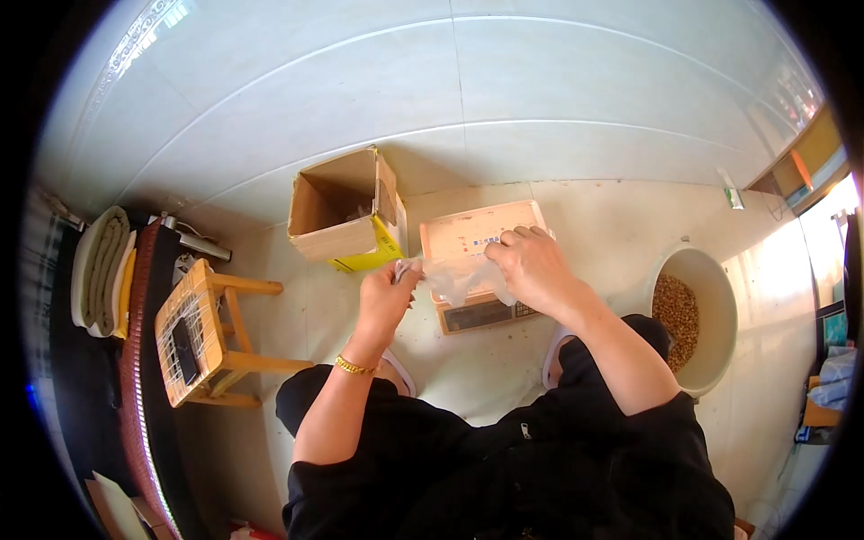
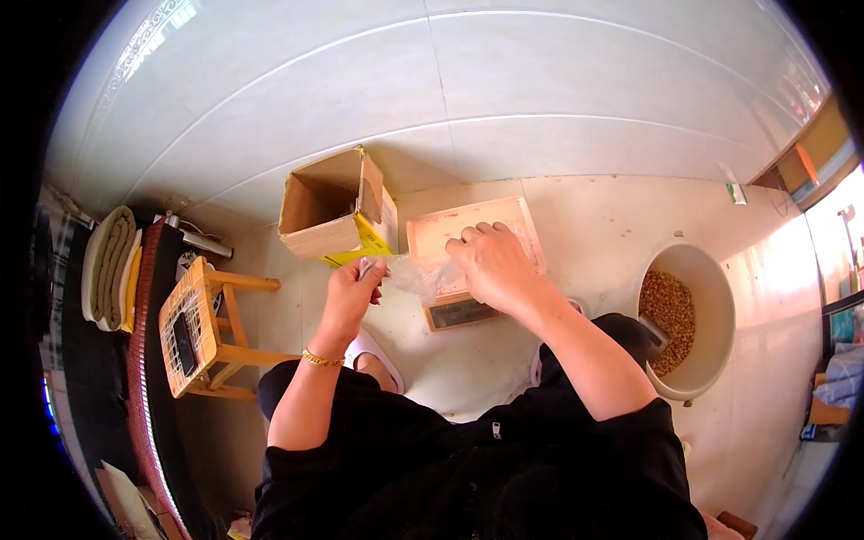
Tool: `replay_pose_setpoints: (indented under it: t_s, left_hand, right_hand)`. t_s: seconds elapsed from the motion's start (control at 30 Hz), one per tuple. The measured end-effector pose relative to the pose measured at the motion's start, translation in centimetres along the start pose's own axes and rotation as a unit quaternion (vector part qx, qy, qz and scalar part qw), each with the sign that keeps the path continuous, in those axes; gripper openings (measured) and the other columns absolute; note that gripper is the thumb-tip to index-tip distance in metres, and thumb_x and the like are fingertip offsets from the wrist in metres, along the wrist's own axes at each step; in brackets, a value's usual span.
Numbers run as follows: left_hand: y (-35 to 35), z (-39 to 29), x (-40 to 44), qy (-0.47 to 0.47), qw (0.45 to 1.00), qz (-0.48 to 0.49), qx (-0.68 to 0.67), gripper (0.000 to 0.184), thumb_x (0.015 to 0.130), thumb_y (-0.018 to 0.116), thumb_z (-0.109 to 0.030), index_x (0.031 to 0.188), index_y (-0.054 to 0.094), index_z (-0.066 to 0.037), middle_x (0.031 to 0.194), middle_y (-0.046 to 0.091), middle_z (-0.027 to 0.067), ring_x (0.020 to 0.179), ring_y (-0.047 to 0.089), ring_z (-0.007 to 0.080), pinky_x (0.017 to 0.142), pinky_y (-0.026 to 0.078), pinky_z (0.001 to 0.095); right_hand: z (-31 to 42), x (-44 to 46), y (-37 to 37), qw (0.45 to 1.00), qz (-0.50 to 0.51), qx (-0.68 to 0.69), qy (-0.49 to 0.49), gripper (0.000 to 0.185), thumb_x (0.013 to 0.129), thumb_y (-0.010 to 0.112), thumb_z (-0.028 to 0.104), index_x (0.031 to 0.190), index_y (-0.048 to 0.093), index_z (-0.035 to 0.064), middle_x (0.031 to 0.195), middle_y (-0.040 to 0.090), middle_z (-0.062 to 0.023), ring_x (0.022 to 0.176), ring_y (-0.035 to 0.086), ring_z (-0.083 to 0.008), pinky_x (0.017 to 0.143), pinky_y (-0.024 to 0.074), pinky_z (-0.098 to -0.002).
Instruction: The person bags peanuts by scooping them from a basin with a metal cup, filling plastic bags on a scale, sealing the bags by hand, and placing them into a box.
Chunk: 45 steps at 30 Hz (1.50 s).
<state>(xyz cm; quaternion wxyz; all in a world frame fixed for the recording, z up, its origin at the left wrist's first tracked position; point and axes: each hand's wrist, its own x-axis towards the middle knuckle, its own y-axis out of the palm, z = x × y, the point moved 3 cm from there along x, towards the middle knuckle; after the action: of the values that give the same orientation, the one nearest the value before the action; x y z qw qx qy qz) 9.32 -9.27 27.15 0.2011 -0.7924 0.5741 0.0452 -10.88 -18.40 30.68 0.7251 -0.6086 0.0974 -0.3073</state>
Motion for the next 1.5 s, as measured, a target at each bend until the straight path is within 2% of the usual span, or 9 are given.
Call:
replay_pose_setpoints:
  t_s: [0.17,0.23,0.33,0.57,0.63,0.87,1.07,1.27,1.5]
  left_hand:
    - [-1.2,1.0,1.1,-0.043,0.980,-0.071,-0.179,0.026,0.091,0.055,-0.029,0.087,0.061,-0.003,0.072,0.056,0.0007,0.064,0.052,0.0109,0.063,0.046,0.0258]
    - [-1.3,1.0,1.1,-0.063,0.956,-0.068,-0.278,0.025,0.091,0.054,-0.028,0.088,0.061,-0.004,0.073,0.057,0.0015,0.065,0.053,0.0119,0.064,0.046,0.0269]
    - [-0.6,0.2,0.8,-0.069,0.915,-0.016,-0.397,0.023,0.093,0.051,-0.025,0.090,0.061,-0.004,0.074,0.057,0.0028,0.067,0.055,0.0135,0.067,0.047,0.0282]
    - [1.7,-2.2,-1.2,-0.007,0.957,0.163,-0.238,0.029,0.094,0.049,-0.025,0.106,0.060,-0.001,0.064,0.049,-0.0004,0.067,0.048,0.0098,0.066,0.042,0.0244]
    - [2.1,-2.6,-1.5,0.000,0.958,0.187,-0.220,0.030,0.095,0.049,-0.025,0.109,0.059,0.000,0.061,0.046,-0.0010,0.066,0.046,0.0091,0.064,0.040,0.0234]
    - [0.6,-3.2,-2.1,-0.019,0.946,0.186,-0.265,0.026,0.095,0.049,-0.022,0.096,0.060,0.001,0.054,0.041,-0.0011,0.056,0.042,0.0089,0.056,0.035,0.0225]
    - [-0.4,-1.7,-1.3,0.035,0.963,0.030,-0.265,0.025,0.096,0.046,-0.023,0.096,0.059,-0.001,0.061,0.048,0.0012,0.058,0.047,0.0103,0.058,0.040,0.0229]
    - [-0.4,-3.8,-2.4,0.012,0.923,0.066,-0.379,0.029,0.096,0.044,-0.025,0.116,0.053,-0.005,0.083,0.061,0.0064,0.056,0.050,0.0099,0.055,0.042,0.0219]
    - [0.5,-2.6,-2.1,-0.046,0.961,0.139,-0.235,0.036,0.096,0.044,-0.026,0.127,0.049,-0.009,0.105,0.063,0.0085,0.048,0.044,0.0048,0.045,0.033,0.0172]
  right_hand:
    - [1.0,-0.9,0.1,0.994,0.035,-0.042,-0.093,0.014,0.071,0.053,0.001,0.078,0.064,0.0048,0.077,0.060,-0.0107,0.081,0.059,-0.0246,0.079,0.0418,-0.0369]
    - [1.3,-1.7,2.1,0.961,0.236,-0.131,-0.057,0.014,0.071,0.054,0.002,0.077,0.066,0.0059,0.078,0.061,-0.0102,0.084,0.059,-0.0235,0.084,0.0385,-0.0372]
    - [1.3,-2.1,3.8,0.949,0.285,-0.132,-0.022,0.013,0.070,0.055,0.003,0.076,0.066,0.0056,0.078,0.062,-0.0105,0.084,0.059,-0.0239,0.087,0.0363,-0.0383]
    - [3.7,-0.6,0.6,0.995,0.079,-0.031,-0.045,0.018,0.072,0.056,0.006,0.086,0.067,0.0037,0.078,0.064,-0.0119,0.086,0.061,-0.0285,0.082,0.0422,-0.0377]
    - [2.8,0.1,2.7,0.966,0.173,0.180,0.070,0.023,0.071,0.056,0.006,0.092,0.065,0.0000,0.083,0.064,-0.0159,0.089,0.060,-0.0362,0.078,0.0468,-0.0438]
    - [0.3,1.1,2.7,0.951,0.066,0.181,0.242,0.029,0.073,0.052,0.001,0.099,0.064,-0.0040,0.121,0.051,-0.0246,0.105,0.053,-0.0398,0.087,0.0444,-0.0441]
    - [1.1,-1.0,4.7,0.904,0.399,-0.149,0.031,0.053,0.070,0.056,0.003,0.123,0.053,0.0051,0.139,0.034,-0.0218,0.127,0.030,-0.0428,0.101,0.0369,-0.0456]
    - [0.7,-2.0,8.4,0.937,0.330,-0.109,0.018,0.058,0.071,0.059,0.008,0.128,0.050,0.0128,0.148,0.016,-0.0191,0.130,0.024,-0.0462,0.102,0.0372,-0.0452]
    - [2.0,0.8,2.9,0.950,0.249,0.104,0.159,0.055,0.077,0.061,0.015,0.130,0.048,0.0110,0.125,0.050,-0.0215,0.111,0.052,-0.0340,0.090,0.0450,-0.0416]
